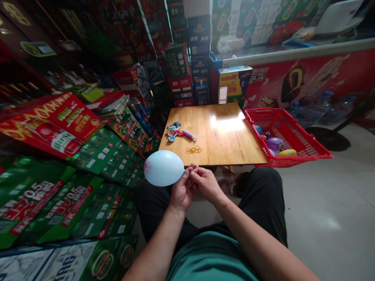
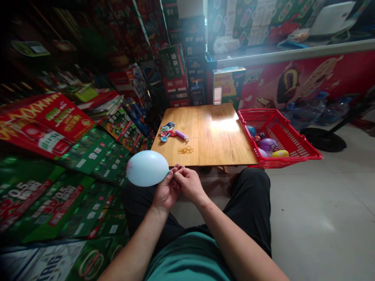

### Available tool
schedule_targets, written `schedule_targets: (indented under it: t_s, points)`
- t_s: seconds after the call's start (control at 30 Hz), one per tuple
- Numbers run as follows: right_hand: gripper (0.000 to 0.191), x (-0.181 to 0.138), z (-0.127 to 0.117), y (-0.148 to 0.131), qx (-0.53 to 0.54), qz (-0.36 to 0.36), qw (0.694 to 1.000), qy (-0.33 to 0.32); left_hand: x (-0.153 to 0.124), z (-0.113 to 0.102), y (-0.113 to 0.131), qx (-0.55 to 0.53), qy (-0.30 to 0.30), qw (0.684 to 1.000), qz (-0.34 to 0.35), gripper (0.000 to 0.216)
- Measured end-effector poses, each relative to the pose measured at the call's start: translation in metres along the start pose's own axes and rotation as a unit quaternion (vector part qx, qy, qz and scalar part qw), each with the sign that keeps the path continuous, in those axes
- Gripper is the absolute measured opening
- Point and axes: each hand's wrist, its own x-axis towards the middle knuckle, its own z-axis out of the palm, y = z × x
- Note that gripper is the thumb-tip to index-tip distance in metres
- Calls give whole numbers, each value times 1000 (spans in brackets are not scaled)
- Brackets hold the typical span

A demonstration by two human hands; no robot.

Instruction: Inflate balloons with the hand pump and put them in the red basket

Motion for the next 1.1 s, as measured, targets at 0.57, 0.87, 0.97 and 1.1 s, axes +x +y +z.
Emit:
schedule_targets:
  t_s: [0.57, 0.87, 0.97, 1.1]
  points:
    - [26, 10, -23, 2, -404, -54, 912, 41, -49, -17, 0, 391, -7, 919, 55, 25]
    - [28, 12, -13, -5, -304, -56, 946, -94, -37, -11, 23, 433, -32, 864, 254, 41]
    - [27, 18, -11, -1, -235, -6, 967, -103, -28, -14, 29, 431, -19, 868, 247, 37]
    - [28, 29, -13, 0, -253, 0, 963, -91, -17, -18, 41, 399, -8, 888, 227, 26]
